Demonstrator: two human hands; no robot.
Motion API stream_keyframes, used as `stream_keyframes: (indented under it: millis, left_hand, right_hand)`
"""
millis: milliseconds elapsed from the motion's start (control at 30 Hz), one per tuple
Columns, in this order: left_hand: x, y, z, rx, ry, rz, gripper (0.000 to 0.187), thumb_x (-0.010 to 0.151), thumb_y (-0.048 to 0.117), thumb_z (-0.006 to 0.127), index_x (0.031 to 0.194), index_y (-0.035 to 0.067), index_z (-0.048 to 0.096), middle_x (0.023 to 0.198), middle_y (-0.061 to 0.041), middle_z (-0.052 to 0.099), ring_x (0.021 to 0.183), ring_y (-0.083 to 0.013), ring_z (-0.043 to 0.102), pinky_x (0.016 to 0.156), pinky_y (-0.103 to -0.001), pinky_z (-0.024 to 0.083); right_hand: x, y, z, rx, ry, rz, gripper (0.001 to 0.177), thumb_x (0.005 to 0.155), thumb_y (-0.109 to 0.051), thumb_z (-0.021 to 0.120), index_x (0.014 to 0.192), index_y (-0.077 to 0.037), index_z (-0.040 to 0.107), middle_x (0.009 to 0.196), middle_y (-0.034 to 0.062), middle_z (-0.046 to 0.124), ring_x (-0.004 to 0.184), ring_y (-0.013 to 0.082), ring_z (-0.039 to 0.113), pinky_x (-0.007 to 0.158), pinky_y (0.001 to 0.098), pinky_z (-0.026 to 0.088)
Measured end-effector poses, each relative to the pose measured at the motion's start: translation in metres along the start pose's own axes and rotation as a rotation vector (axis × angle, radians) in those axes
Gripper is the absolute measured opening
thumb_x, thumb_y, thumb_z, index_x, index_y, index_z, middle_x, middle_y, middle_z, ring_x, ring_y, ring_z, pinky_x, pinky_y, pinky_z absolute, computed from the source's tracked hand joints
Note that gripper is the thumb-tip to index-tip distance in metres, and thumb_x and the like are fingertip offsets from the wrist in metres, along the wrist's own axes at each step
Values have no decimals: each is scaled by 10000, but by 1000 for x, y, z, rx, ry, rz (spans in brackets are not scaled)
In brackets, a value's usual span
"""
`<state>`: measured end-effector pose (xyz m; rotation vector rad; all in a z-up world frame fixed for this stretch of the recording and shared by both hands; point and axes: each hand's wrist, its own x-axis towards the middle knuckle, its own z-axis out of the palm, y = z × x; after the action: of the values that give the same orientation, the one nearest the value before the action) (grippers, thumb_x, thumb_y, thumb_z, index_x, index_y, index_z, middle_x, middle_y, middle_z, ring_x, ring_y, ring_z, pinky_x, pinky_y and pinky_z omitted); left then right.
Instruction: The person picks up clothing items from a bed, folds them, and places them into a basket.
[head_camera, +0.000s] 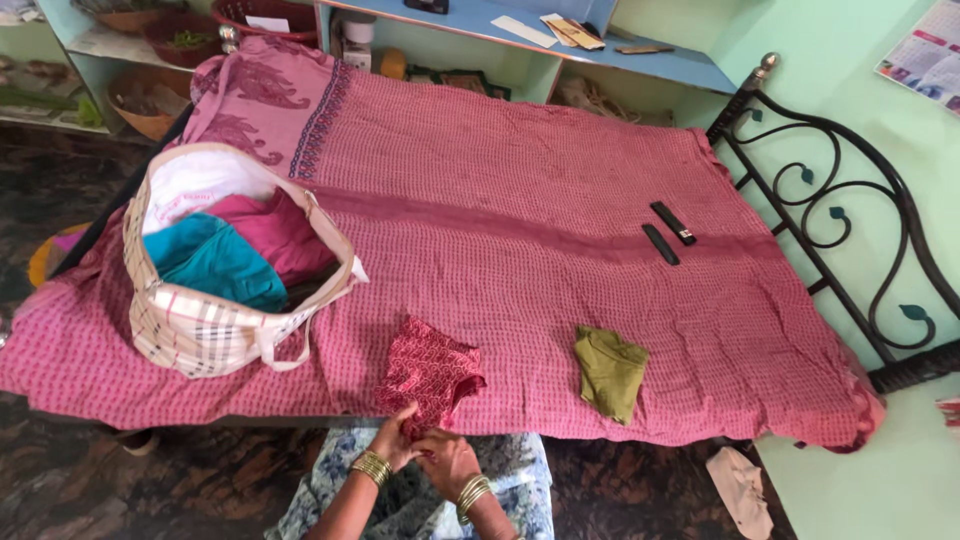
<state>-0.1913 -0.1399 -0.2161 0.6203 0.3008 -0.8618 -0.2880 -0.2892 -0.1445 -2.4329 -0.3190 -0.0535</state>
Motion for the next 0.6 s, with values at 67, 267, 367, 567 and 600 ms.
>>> stream_keyframes:
  millis: [67,267,367,567,600]
  left_hand:
    - [2,-1,-4,59,-85,76,220,960,236,632,1040,38,683,911,-140,763,774,-278,736,607,-390,575]
    - [2,5,-5,78,64,207,199,980,220,563,1025,64,677,886,-87,743,741,-219,723,623,-404,630]
    - [0,17,3,226,-3,269,254,929,276,574,1067,96,689,987,-70,764,842,-195,754,656,-390,641]
    - [-3,41,32,443,92,349,672,971,569,611,1457,130,461,1460,-207,525,1331,-308,601,1062,-407,543]
    - [-10,44,38,446,89,351,672,971,569,611,1457,130,461,1460,-207,525,1331,-308,601,1062,-407,543]
  right_hand:
    - [-7,-26,-12,14,-42,-1,230,877,-176,728,1105,-190,756,1115,67,736,995,286,713,894,426,578]
    - [-6,-77,-49,-15,155,-72,503,721,-197,831,1163,-70,626,1032,140,669,964,362,667,854,487,527]
    - [7,-85,-69,-125,358,-71,616,753,-174,804,1313,-24,598,1093,192,683,938,405,646,801,521,526]
    - [52,-79,-120,-17,218,280,183,937,-263,712,972,-84,727,875,97,749,747,291,738,707,418,579]
    - [57,-81,-131,9,285,101,149,915,-200,716,978,-66,733,885,113,743,744,296,730,685,413,572]
